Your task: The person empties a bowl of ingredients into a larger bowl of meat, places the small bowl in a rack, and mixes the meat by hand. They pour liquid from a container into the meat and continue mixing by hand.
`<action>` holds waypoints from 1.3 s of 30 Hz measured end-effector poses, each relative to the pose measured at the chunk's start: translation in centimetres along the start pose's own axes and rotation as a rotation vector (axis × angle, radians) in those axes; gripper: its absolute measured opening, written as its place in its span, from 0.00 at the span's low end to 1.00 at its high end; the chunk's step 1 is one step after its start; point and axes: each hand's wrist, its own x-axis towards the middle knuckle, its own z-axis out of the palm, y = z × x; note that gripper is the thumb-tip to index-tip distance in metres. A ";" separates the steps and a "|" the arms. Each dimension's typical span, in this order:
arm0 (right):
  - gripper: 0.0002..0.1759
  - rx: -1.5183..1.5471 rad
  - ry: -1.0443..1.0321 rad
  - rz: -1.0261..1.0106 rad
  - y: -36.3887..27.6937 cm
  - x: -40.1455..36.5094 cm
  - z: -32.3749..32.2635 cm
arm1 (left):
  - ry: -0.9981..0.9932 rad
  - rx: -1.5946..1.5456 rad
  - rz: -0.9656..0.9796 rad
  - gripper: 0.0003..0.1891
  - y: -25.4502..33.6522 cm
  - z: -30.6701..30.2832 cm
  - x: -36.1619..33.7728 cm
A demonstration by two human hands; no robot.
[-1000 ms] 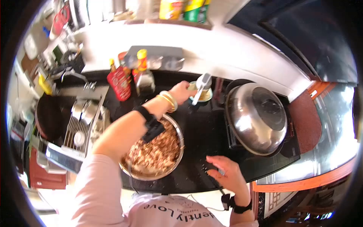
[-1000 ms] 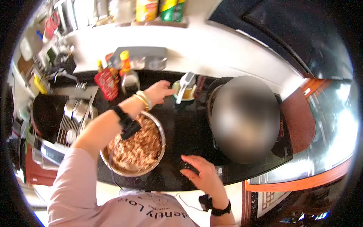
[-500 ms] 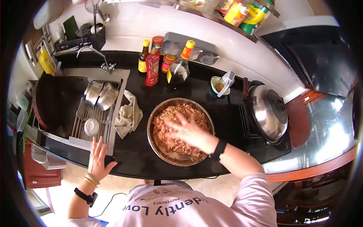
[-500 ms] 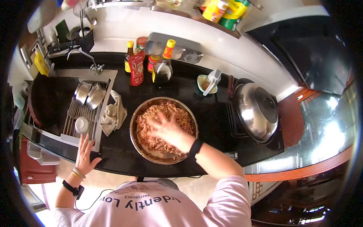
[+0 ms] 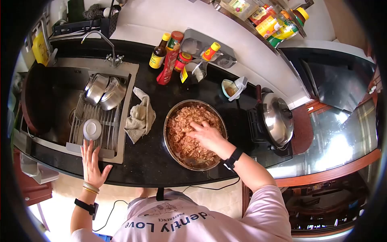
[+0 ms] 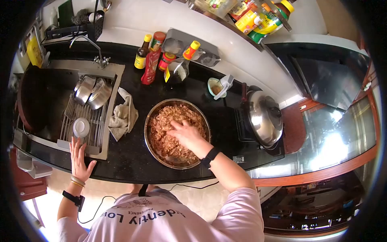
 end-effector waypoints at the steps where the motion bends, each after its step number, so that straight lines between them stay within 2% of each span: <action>1: 0.31 0.043 -0.012 0.049 0.6 -0.5 0.1 | -0.001 -0.002 -0.001 0.39 0.1 0.1 -0.1; 2: 0.31 0.047 -0.014 0.050 0.6 -1.1 0.2 | 0.003 -0.002 -0.001 0.39 0.1 0.1 -0.1; 4: 0.32 0.302 -0.168 0.263 -0.2 -2.5 0.5 | 0.006 0.001 0.001 0.39 0.0 0.0 0.0; 7: 0.34 0.330 0.074 -0.066 -2.6 -3.4 0.9 | 0.010 -0.012 -0.021 0.37 0.5 0.1 -0.1; 8: 0.35 0.100 0.047 -0.191 -3.2 -2.7 -1.3 | 0.006 -0.016 -0.026 0.36 0.5 0.1 -0.1; 9: 0.33 -0.012 0.058 -0.213 -2.6 -2.0 -0.4 | 0.004 -0.017 -0.030 0.35 0.4 0.0 0.0; 11: 0.32 -0.170 0.093 -0.159 -0.4 -0.9 0.8 | 0.028 -0.028 -0.017 0.32 0.5 0.1 -0.1; 13: 0.32 0.063 -0.067 -0.007 1.2 -0.9 -0.4 | 0.039 -0.026 -0.017 0.30 0.3 0.3 -0.2; 16: 0.36 0.213 -0.144 0.082 3.6 -1.8 2.0 | 0.065 -0.027 -0.022 0.28 0.3 0.6 -0.3; 18: 0.44 0.582 -0.063 -0.030 4.0 -3.0 1.9 | 0.081 -0.024 -0.027 0.27 0.4 0.6 -0.2; 19: 0.44 0.581 -0.067 -0.034 4.5 -3.5 1.5 | 0.085 -0.025 -0.029 0.26 0.5 0.6 -0.3; 21: 0.55 0.302 0.016 -0.032 3.9 -4.5 -2.6 | 0.084 -0.032 -0.042 0.26 0.6 0.6 -0.4; 22: 0.62 0.230 0.043 0.023 5.0 -4.5 -2.2 | 0.089 -0.036 -0.047 0.25 0.7 0.6 -0.3; 23: 0.67 0.200 -0.084 0.132 5.8 -4.1 -1.9 | 0.089 -0.035 -0.049 0.25 0.7 0.7 -0.3; 25: 0.71 0.326 0.003 0.069 7.6 -3.4 2.7 | 0.098 -0.028 -0.054 0.24 0.6 0.8 -0.3; 27: 0.69 0.422 -0.213 0.183 5.2 -2.0 1.5 | 0.102 -0.026 -0.066 0.24 0.8 0.7 -0.2; 28: 0.65 0.416 -0.217 0.228 3.9 -1.5 0.8 | 0.098 -0.032 -0.061 0.23 1.0 0.6 -0.2; 29: 0.57 0.412 -0.008 0.219 3.3 -1.5 2.3 | 0.095 -0.027 -0.059 0.23 1.0 0.5 -0.2; 31: 0.44 0.617 0.232 0.073 3.7 -0.6 3.6 | 0.092 -0.029 -0.062 0.22 1.1 0.5 -0.1; 33: 0.33 0.734 0.325 -0.010 4.5 -0.3 2.8 | 0.095 -0.017 -0.052 0.22 1.0 0.6 -0.1; 35: 0.37 0.721 0.332 -0.019 4.7 -1.3 1.8 | 0.098 -0.007 -0.051 0.22 0.9 0.6 -0.2; 37: 0.43 0.410 0.211 -0.198 2.8 -3.5 -0.6 | 0.094 0.001 -0.054 0.21 1.0 0.6 -0.1; 38: 0.48 0.187 0.059 -0.298 2.6 -4.0 0.5 | 0.090 0.003 -0.056 0.21 1.0 0.6 -0.1; 39: 0.41 0.055 0.054 -0.332 2.0 -4.2 1.1 | 0.087 0.002 -0.054 0.21 1.0 0.5 0.0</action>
